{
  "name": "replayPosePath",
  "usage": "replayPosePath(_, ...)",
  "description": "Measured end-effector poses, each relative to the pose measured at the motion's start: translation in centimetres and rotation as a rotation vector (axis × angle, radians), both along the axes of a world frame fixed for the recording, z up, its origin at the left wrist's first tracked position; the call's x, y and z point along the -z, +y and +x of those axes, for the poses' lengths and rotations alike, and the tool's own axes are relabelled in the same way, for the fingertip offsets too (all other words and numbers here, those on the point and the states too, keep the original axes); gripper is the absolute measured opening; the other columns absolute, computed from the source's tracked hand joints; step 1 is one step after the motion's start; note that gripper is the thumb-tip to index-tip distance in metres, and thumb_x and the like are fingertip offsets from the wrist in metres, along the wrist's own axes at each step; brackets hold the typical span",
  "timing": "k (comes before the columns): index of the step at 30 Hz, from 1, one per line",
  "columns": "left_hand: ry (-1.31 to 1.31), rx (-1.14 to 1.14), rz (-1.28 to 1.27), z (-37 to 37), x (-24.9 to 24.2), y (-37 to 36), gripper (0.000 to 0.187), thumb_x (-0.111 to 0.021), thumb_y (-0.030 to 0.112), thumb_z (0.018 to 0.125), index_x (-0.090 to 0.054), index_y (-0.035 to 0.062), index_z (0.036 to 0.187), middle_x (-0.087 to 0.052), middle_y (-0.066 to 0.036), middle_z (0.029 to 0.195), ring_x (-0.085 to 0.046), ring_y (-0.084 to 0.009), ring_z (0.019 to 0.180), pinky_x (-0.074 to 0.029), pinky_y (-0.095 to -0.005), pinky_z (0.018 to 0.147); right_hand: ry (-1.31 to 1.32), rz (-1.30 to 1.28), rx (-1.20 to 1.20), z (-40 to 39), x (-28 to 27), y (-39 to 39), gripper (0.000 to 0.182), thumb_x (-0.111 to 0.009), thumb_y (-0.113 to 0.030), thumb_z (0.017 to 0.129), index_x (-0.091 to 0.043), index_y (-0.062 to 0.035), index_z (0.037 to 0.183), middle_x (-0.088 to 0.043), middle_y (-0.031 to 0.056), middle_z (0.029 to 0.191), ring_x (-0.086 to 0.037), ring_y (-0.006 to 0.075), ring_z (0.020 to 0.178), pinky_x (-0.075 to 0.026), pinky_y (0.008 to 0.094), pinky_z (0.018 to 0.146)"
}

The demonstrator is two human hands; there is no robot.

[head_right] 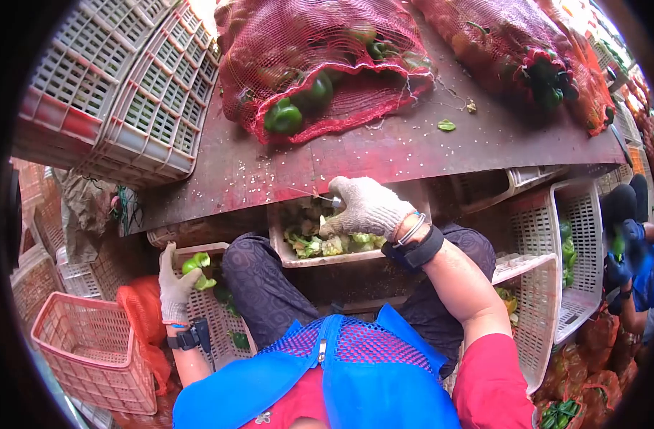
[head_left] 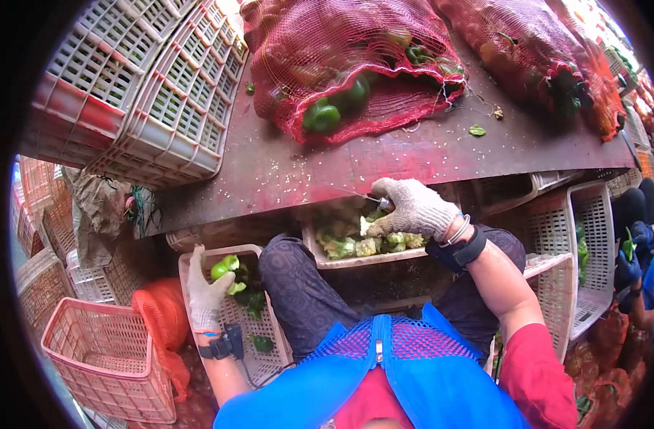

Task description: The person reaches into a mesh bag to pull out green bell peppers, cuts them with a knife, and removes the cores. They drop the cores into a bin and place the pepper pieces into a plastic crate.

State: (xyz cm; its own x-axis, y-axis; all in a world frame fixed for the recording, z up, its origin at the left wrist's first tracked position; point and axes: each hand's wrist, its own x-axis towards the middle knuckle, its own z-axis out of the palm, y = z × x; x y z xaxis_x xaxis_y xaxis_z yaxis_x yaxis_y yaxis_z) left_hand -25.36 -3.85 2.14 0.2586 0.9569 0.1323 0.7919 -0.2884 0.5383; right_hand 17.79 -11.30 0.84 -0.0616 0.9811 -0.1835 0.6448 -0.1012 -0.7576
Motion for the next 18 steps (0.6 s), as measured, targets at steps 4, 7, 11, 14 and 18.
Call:
replayPosePath(4, -0.435, -0.052, -0.276, 5.2, -0.3, 2.9, 0.060, -0.070, -0.001, 0.073, -0.051, -0.0005, 0.130, -0.059, -0.013, 0.119, -0.059, -0.0221, 0.105, -0.050, -0.0327, 0.091, -0.046, 0.003, 0.287, -0.1, -0.7, 1.0, 0.043, -0.075, -0.035, 0.074, -0.057, -0.0028, 0.097, -0.066, 0.0205, 0.090, -0.063, 0.0397, 0.089, -0.050, 0.0444, 0.076)
replayPosePath(7, -0.283, 0.333, -0.113, 17.1, -2.2, 6.3, 0.048, -0.067, 0.005, 0.080, -0.055, 0.0011, 0.127, -0.062, -0.008, 0.109, -0.060, -0.0197, 0.099, -0.049, -0.0306, 0.089, -0.011, 0.106, 0.423, 0.8, -0.2, 1.5, 0.038, -0.071, -0.030, 0.077, -0.058, -0.0058, 0.103, -0.065, 0.0199, 0.089, -0.063, 0.0401, 0.088, -0.050, 0.0445, 0.076)
replayPosePath(11, 0.151, 0.384, 0.223, 28.0, 0.1, 11.9, 0.066, -0.073, 0.030, 0.077, -0.049, 0.0036, 0.133, -0.056, -0.021, 0.122, -0.057, -0.0367, 0.109, -0.047, -0.0418, 0.094, 0.067, 0.226, 0.455, 1.6, -0.5, 1.1, 0.038, -0.068, -0.025, 0.079, -0.059, -0.0092, 0.113, -0.066, 0.0179, 0.092, -0.064, 0.0382, 0.088, -0.050, 0.0443, 0.077)
replayPosePath(14, 0.227, 0.065, 0.014, 31.5, 1.0, 13.8, 0.097, -0.080, 0.044, 0.066, -0.034, 0.0065, 0.143, -0.048, -0.025, 0.133, -0.051, -0.0400, 0.119, -0.044, -0.0451, 0.098, 0.043, 0.243, 0.453, 1.8, -1.0, 0.9, 0.041, -0.067, -0.022, 0.081, -0.058, -0.0102, 0.118, -0.067, 0.0167, 0.094, -0.064, 0.0370, 0.089, -0.050, 0.0443, 0.077)
replayPosePath(18, 0.066, -0.142, -0.102, 32.1, 1.8, 15.8, 0.098, -0.085, 0.039, 0.059, -0.038, 0.0057, 0.139, -0.057, -0.022, 0.123, -0.057, -0.0354, 0.114, -0.047, -0.0409, 0.095, 0.078, 0.235, 0.480, 2.0, -1.1, 1.0, 0.039, -0.068, -0.022, 0.080, -0.058, -0.0079, 0.115, -0.066, 0.0181, 0.094, -0.063, 0.0387, 0.089, -0.050, 0.0446, 0.077)
